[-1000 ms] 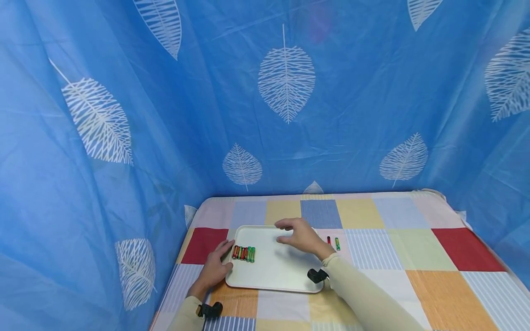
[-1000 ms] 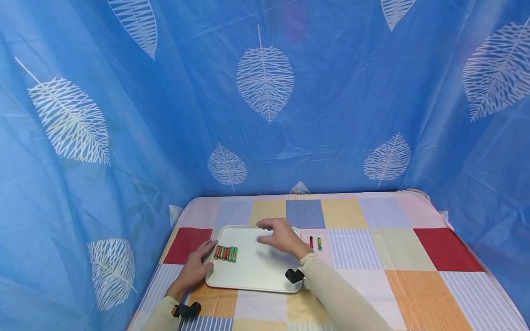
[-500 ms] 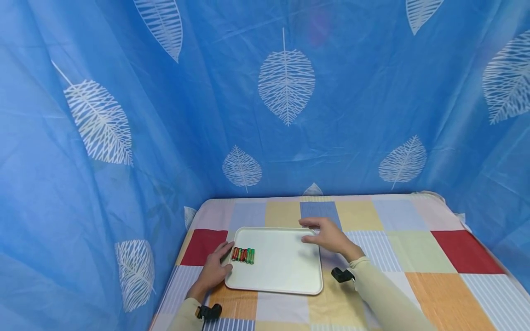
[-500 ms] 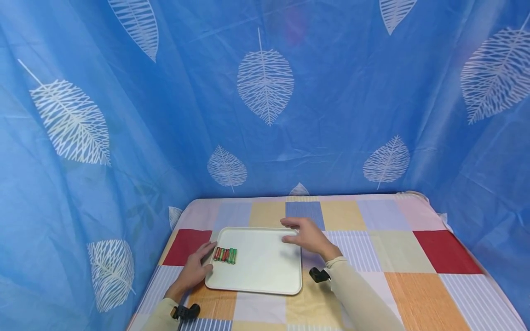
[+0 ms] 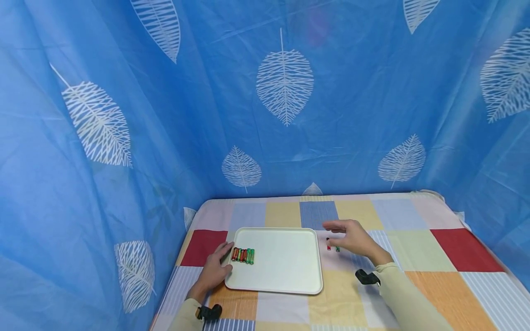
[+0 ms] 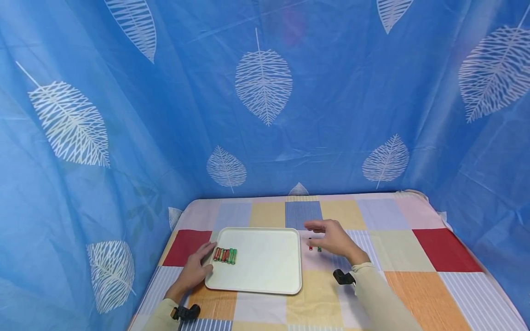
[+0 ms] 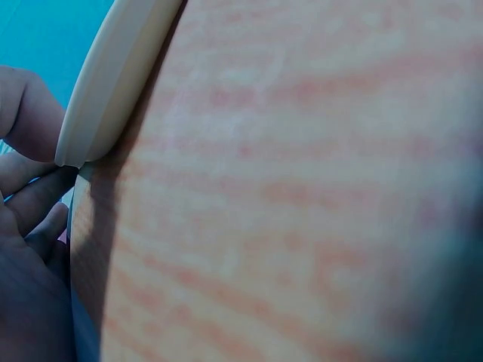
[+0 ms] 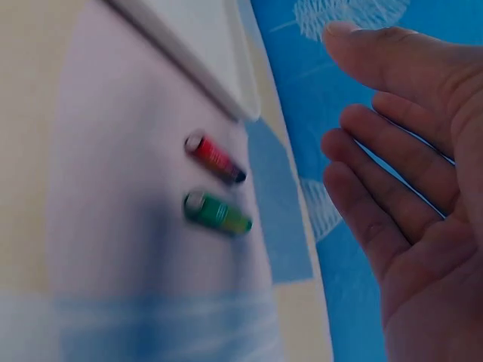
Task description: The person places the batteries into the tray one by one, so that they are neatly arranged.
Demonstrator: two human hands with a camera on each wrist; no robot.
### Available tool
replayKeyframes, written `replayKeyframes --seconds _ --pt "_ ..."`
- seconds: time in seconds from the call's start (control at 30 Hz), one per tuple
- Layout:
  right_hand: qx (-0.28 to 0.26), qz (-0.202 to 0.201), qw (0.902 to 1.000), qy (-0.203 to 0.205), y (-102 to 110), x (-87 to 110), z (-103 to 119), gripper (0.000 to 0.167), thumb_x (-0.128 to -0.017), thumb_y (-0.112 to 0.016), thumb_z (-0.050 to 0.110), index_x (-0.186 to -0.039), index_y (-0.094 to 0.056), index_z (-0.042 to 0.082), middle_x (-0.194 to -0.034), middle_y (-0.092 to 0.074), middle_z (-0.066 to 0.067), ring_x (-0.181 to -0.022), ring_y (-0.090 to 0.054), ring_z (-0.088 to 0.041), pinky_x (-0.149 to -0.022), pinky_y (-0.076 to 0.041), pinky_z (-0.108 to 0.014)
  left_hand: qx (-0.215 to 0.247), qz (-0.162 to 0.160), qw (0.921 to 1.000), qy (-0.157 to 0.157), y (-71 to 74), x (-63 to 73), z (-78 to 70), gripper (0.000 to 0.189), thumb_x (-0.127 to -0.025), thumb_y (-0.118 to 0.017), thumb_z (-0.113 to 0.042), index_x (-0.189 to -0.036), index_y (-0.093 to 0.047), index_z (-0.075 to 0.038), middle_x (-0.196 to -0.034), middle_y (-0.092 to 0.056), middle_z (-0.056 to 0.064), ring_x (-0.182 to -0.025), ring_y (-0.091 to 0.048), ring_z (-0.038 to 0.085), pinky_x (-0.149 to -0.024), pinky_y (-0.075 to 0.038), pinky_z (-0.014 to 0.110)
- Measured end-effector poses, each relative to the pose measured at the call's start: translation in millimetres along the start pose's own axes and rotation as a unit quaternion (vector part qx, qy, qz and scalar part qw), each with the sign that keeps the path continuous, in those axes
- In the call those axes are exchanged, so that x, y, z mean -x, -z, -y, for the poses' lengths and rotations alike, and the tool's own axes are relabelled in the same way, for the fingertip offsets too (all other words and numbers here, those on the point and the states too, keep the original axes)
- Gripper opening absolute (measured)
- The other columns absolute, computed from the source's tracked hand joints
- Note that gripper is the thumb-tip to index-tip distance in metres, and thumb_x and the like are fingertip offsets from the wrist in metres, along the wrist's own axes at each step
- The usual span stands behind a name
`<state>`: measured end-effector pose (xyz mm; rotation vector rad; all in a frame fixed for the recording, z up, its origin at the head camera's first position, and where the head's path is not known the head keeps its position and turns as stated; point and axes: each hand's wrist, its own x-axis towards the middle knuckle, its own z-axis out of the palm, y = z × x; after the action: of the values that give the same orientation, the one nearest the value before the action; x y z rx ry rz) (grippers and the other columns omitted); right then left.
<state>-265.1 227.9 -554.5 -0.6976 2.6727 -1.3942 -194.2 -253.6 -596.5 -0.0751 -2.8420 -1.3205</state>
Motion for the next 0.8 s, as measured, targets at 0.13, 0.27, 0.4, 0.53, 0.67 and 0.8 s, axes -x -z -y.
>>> replayKeyframes --seconds 0.13,0.27,0.4,0.53,0.67,0.8 --pt "-0.003 0.003 0.9999 -0.017 4 9.6 -10 0.056 -0.091 -0.088 0.012 -0.143 -0.070 0.002 -0.139 -0.075 -0.018 -0.127 -0.073 -0.040 -0.108 -0.060 -0.054 -0.001 0.002 0.9999 0.011 -1.2 0.1 0.5 0.076 -0.087 -0.074 0.000 -0.160 -0.057 -0.010 -0.172 -0.041 0.027 -0.159 -0.037 0.054 -0.127 -0.034 0.073" --pt "-0.004 -0.005 0.9998 -0.021 6 18.5 -17 0.056 -0.090 -0.088 0.012 -0.142 -0.071 0.002 -0.138 -0.076 -0.015 -0.128 -0.073 -0.041 -0.107 -0.060 -0.055 -0.006 0.003 0.9999 0.015 -1.2 -0.3 1.0 0.077 -0.087 -0.075 -0.001 -0.160 -0.057 -0.010 -0.172 -0.041 0.026 -0.158 -0.037 0.054 -0.126 -0.034 0.073" --pt "0.000 -0.014 0.9995 -0.028 6 24.7 -23 0.054 -0.090 -0.088 0.012 -0.141 -0.072 0.003 -0.137 -0.077 -0.012 -0.128 -0.073 -0.038 -0.107 -0.060 -0.052 -0.009 0.002 0.9998 0.019 -1.1 -0.3 0.9 0.077 -0.087 -0.076 -0.001 -0.160 -0.057 -0.011 -0.172 -0.041 0.026 -0.159 -0.036 0.055 -0.126 -0.034 0.074" --pt "0.017 -0.017 0.9990 -0.037 5 29.1 -29 0.056 -0.090 -0.090 0.015 -0.142 -0.072 0.005 -0.139 -0.077 -0.009 -0.130 -0.073 -0.034 -0.109 -0.061 -0.043 -0.011 0.000 0.9998 0.019 -0.9 -0.3 0.9 0.077 -0.086 -0.077 -0.001 -0.160 -0.057 -0.011 -0.172 -0.041 0.026 -0.158 -0.037 0.055 -0.125 -0.035 0.073" --pt "0.027 -0.021 0.9983 -0.047 3 32.1 -34 0.059 -0.088 -0.092 0.018 -0.143 -0.072 0.006 -0.141 -0.075 -0.008 -0.131 -0.072 -0.032 -0.108 -0.059 -0.033 -0.010 -0.001 0.9998 0.014 -1.1 0.0 1.0 0.077 -0.086 -0.076 -0.001 -0.160 -0.057 -0.010 -0.171 -0.041 0.026 -0.158 -0.038 0.055 -0.125 -0.036 0.072" --pt "0.025 -0.026 0.9979 -0.053 1 33.0 -39 0.060 -0.087 -0.093 0.018 -0.143 -0.072 0.006 -0.141 -0.076 -0.009 -0.130 -0.073 -0.031 -0.108 -0.059 -0.034 -0.008 -0.001 0.9999 0.009 -1.9 0.5 1.2 0.076 -0.086 -0.075 0.000 -0.160 -0.057 -0.009 -0.171 -0.042 0.027 -0.157 -0.038 0.054 -0.125 -0.036 0.072"
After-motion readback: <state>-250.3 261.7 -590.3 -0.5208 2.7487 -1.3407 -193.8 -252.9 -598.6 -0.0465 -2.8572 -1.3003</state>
